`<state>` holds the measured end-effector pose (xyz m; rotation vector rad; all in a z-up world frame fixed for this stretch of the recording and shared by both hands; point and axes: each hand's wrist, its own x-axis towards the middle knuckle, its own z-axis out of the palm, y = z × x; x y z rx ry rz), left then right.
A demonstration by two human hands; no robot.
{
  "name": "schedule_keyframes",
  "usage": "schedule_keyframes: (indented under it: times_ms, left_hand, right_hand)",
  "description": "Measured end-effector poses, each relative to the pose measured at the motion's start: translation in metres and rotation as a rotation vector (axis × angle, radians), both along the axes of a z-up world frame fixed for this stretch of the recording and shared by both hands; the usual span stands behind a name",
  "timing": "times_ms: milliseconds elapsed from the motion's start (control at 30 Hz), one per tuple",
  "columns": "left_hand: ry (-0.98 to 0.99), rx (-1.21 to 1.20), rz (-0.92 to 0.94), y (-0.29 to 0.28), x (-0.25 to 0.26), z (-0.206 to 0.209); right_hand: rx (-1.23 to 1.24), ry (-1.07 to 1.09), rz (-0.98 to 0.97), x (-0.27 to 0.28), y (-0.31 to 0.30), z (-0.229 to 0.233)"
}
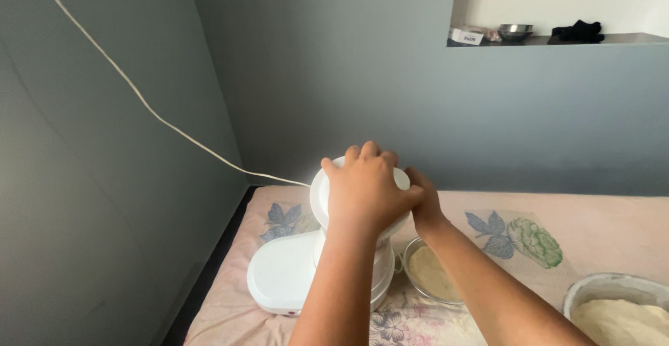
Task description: The person secures the lid on a white blender jar and operates it in short bursts, repeatedly pressing down on the lid to keep it closed. A small glass bowl with a light-colored powder sits nearby. The person does not pour or rinse the blender in this clip.
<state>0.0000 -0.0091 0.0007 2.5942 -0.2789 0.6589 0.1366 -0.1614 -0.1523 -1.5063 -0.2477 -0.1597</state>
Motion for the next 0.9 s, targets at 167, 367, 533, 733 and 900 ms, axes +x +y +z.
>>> schedule_keyframes:
  times_ms: [167,367,533,733,900]
  left_hand:
    - [0.0,0.03,0.001,0.002,0.002,0.0]
    - [0.003,0.02,-0.014,0.004,0.005,-0.001]
    - [-0.213,-0.065,-0.04,0.006,-0.001,0.001]
    - [-0.031,0.007,-0.006,0.004,0.002,-0.005]
    - [-0.046,-0.061,-0.011,-0.002,0.026,-0.018]
  right_hand:
    - [-0.144,-0.052,-0.015,0.003,0.001,-0.003]
    - [-0.12,-0.101,0.004,0.007,-0.001,-0.011]
    - [-0.094,-0.151,0.056,0.007,0.001,-0.003]
    - [-0.059,-0.042,0.019,0.008,0.003,-0.001]
    - [-0.204,-0.018,-0.066,0.012,-0.004,0.003]
